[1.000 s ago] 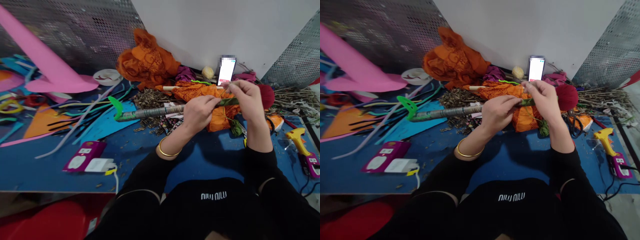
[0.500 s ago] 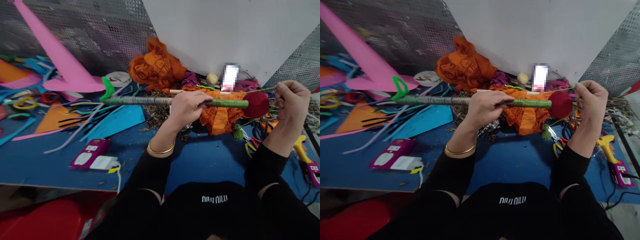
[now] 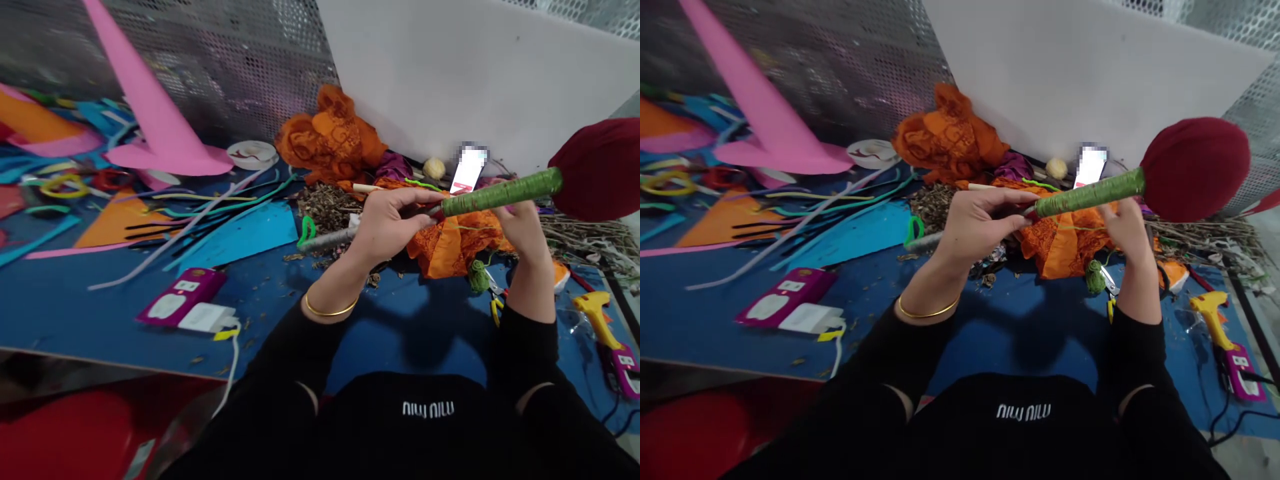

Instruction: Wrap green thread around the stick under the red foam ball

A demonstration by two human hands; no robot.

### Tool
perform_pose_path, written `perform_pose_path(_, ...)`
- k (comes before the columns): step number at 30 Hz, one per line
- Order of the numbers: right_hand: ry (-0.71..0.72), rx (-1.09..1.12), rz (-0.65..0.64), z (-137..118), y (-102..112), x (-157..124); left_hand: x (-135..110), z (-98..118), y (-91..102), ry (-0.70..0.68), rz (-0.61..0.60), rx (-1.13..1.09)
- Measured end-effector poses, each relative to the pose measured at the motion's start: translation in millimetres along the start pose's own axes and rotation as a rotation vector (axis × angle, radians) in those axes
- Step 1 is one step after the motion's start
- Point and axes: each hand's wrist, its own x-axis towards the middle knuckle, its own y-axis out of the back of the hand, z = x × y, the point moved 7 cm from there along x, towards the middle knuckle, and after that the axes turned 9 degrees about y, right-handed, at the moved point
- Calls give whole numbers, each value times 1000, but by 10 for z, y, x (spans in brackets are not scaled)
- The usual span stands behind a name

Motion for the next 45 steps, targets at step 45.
perform_pose_path(45, 80, 519, 275, -1023, -387, -330, -31, -202, -333, -181, 65, 527)
